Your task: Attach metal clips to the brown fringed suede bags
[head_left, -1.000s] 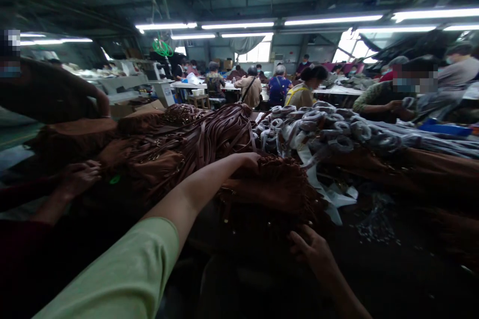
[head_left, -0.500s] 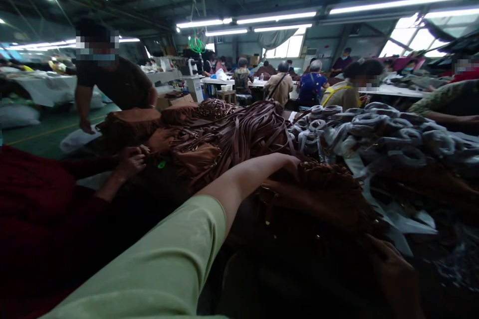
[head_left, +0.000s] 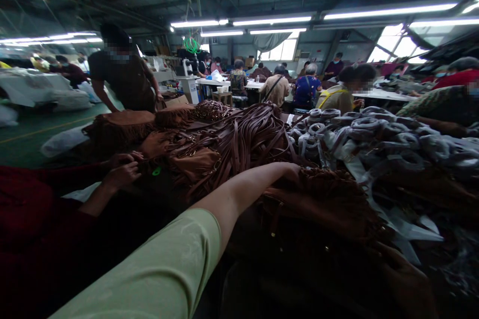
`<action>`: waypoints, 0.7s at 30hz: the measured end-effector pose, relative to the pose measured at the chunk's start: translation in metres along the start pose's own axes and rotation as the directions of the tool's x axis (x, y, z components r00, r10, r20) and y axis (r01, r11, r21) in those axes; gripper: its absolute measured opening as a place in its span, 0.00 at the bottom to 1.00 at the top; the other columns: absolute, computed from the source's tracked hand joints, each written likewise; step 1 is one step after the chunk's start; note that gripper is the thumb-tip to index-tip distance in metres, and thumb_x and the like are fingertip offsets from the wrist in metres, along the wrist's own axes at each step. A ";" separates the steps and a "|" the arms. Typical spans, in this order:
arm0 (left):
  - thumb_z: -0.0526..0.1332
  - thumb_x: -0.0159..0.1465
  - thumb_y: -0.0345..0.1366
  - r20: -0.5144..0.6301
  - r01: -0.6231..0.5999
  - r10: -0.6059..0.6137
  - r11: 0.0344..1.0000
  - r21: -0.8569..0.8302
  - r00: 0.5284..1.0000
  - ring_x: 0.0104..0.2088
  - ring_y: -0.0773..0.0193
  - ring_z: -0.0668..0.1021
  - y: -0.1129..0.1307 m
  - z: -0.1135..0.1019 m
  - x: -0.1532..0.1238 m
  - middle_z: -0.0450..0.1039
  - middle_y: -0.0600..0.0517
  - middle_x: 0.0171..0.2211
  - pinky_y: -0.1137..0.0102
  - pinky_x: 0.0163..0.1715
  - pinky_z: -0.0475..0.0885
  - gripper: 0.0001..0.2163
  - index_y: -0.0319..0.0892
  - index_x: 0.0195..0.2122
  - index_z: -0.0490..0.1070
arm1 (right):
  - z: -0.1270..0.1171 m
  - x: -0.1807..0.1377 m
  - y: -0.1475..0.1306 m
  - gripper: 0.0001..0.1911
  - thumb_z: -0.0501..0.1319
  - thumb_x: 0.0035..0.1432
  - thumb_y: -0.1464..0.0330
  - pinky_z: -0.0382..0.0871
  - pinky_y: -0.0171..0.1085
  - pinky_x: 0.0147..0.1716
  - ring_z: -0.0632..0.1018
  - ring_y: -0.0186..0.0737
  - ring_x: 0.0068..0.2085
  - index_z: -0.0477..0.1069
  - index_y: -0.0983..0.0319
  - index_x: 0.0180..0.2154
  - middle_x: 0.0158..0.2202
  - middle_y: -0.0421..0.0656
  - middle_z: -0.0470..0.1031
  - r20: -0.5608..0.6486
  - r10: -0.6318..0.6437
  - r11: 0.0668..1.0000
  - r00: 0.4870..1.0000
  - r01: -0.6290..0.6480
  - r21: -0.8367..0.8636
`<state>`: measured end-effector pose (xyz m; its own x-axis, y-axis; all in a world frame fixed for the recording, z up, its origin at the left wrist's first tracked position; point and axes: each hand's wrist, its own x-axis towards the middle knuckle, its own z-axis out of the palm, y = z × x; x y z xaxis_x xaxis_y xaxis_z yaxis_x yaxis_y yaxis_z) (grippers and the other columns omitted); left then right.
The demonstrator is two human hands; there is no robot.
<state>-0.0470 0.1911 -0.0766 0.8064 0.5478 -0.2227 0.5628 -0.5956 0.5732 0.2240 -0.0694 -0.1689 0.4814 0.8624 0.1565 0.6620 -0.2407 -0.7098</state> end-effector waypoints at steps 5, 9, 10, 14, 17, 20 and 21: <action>0.72 0.41 0.36 -0.042 0.007 -0.005 0.999 0.043 0.999 0.44 0.59 0.76 0.000 0.000 -0.005 0.76 0.52 0.44 0.72 0.45 0.70 0.30 0.41 0.48 0.73 | -0.001 0.000 -0.001 0.27 0.61 0.38 0.50 0.70 0.37 0.22 0.78 0.48 0.29 0.78 0.60 0.37 0.32 0.44 0.79 -0.010 -0.059 0.998 0.998 0.060 0.029; 0.73 0.37 0.37 -0.007 0.133 -0.133 0.991 -0.007 0.991 0.38 0.59 0.77 0.003 -0.002 -0.005 0.78 0.52 0.36 0.71 0.40 0.72 0.26 0.40 0.40 0.77 | -0.002 -0.004 -0.006 0.24 0.61 0.41 0.51 0.69 0.35 0.22 0.78 0.45 0.29 0.78 0.60 0.36 0.31 0.43 0.79 -0.037 -0.132 0.990 0.991 0.134 0.035; 0.74 0.36 0.36 -0.001 0.156 -0.156 0.987 -0.034 0.988 0.36 0.59 0.77 0.004 -0.003 -0.005 0.78 0.52 0.35 0.71 0.39 0.72 0.26 0.39 0.39 0.77 | -0.002 -0.004 -0.007 0.25 0.61 0.41 0.51 0.69 0.35 0.22 0.78 0.45 0.30 0.78 0.60 0.37 0.31 0.43 0.79 -0.038 -0.130 0.991 0.991 0.132 0.034; 0.74 0.35 0.34 -0.036 0.112 -0.117 0.985 -0.131 0.992 0.35 0.61 0.77 0.010 -0.004 -0.012 0.77 0.54 0.32 0.72 0.38 0.71 0.23 0.39 0.36 0.78 | -0.002 -0.004 -0.006 0.27 0.61 0.40 0.50 0.70 0.34 0.22 0.79 0.46 0.31 0.78 0.61 0.38 0.31 0.44 0.79 -0.034 -0.119 0.992 0.992 0.120 0.046; 0.74 0.37 0.33 -0.110 0.017 -0.038 0.982 -0.188 0.993 0.36 0.62 0.76 0.019 -0.006 -0.028 0.77 0.55 0.32 0.72 0.37 0.70 0.22 0.38 0.35 0.77 | -0.004 -0.006 -0.006 0.25 0.62 0.41 0.51 0.71 0.35 0.24 0.79 0.47 0.30 0.77 0.61 0.38 0.30 0.44 0.80 -0.028 -0.115 0.990 0.993 0.117 0.079; 0.73 0.39 0.33 -0.236 -0.102 0.059 0.979 -0.176 0.970 0.37 0.63 0.76 0.034 -0.012 -0.051 0.77 0.55 0.34 0.74 0.36 0.68 0.24 0.39 0.40 0.75 | -0.008 -0.009 -0.005 0.25 0.62 0.41 0.52 0.72 0.38 0.26 0.79 0.49 0.32 0.77 0.60 0.38 0.32 0.44 0.80 -0.039 -0.086 0.990 0.996 0.090 0.110; 0.73 0.39 0.33 -0.282 -0.126 0.081 0.981 -0.146 0.956 0.37 0.63 0.75 0.040 -0.015 -0.059 0.76 0.55 0.35 0.74 0.37 0.68 0.25 0.39 0.41 0.74 | -0.010 -0.010 -0.004 0.25 0.62 0.41 0.52 0.73 0.38 0.27 0.79 0.50 0.34 0.76 0.60 0.38 0.34 0.45 0.80 -0.053 -0.076 0.988 0.996 0.082 0.130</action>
<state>-0.0747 0.1438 -0.0282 0.7651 0.6415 0.0562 0.4240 -0.5676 0.7057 0.2222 -0.0814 -0.1606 0.4595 0.8534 0.2462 0.6190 -0.1089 -0.7778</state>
